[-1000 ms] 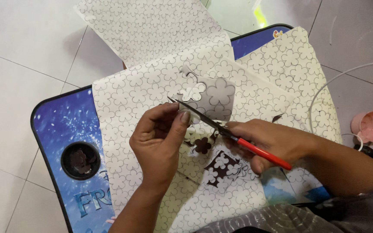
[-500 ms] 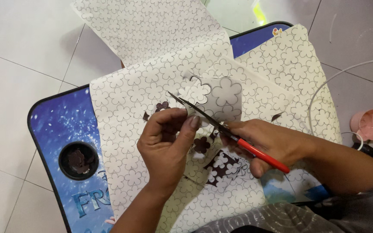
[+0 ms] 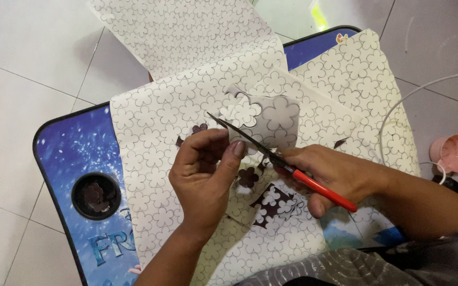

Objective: The person uses red-handled scissors to cut flower-shaped pieces from a patterned sheet of paper. They hold the paper with one hand and carefully trim around the outlines with the other, placing the cut shapes on the table.

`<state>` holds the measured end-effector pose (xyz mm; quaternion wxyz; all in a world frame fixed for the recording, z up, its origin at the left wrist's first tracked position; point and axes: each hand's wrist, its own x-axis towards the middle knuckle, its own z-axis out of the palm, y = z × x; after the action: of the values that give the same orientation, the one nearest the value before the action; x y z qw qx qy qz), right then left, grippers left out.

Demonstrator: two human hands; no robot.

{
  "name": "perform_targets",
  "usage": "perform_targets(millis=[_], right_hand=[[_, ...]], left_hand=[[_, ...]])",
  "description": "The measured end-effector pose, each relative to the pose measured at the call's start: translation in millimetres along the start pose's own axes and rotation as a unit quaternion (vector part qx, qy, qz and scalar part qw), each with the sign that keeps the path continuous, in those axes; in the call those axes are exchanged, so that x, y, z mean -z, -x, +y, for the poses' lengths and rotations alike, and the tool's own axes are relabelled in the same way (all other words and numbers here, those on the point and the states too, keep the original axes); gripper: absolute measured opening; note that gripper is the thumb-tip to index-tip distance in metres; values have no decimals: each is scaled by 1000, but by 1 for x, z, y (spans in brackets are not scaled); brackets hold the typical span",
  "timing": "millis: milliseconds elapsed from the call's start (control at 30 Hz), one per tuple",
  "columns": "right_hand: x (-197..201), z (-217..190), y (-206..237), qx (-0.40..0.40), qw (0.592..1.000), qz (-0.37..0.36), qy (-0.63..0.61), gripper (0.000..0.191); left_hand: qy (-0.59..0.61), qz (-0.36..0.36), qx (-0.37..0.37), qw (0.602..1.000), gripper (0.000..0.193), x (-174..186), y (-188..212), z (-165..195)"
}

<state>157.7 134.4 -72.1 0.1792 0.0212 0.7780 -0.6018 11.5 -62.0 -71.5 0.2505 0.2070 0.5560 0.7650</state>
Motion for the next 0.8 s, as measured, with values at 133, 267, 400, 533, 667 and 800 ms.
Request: perform_targets(millis=[133,267,400,533,667,800], right_hand=[[-2,-2,-3,21,998,20,-59,106],[-3,-1,-4,23,995,13,-101,107],[0,7,0,43,993,3,-106,103],[0,14,2,29,998,-19,-49,99],[3,11,2,16,999,-7,-36,101],[4,4,-2,17,999,-6,-39,104]], left_hand=[[40,-12,13,999,22,-6,0,-10],[40,-24,77,996,21,-12,5,-13],[38,-26,56,997,23,-6,1,-6],[43,-44,1,998,18,4,-2,1],[44,-21,18,999,13,5,-2,-2],[76,36,-19,996,14,3,-3,-10]])
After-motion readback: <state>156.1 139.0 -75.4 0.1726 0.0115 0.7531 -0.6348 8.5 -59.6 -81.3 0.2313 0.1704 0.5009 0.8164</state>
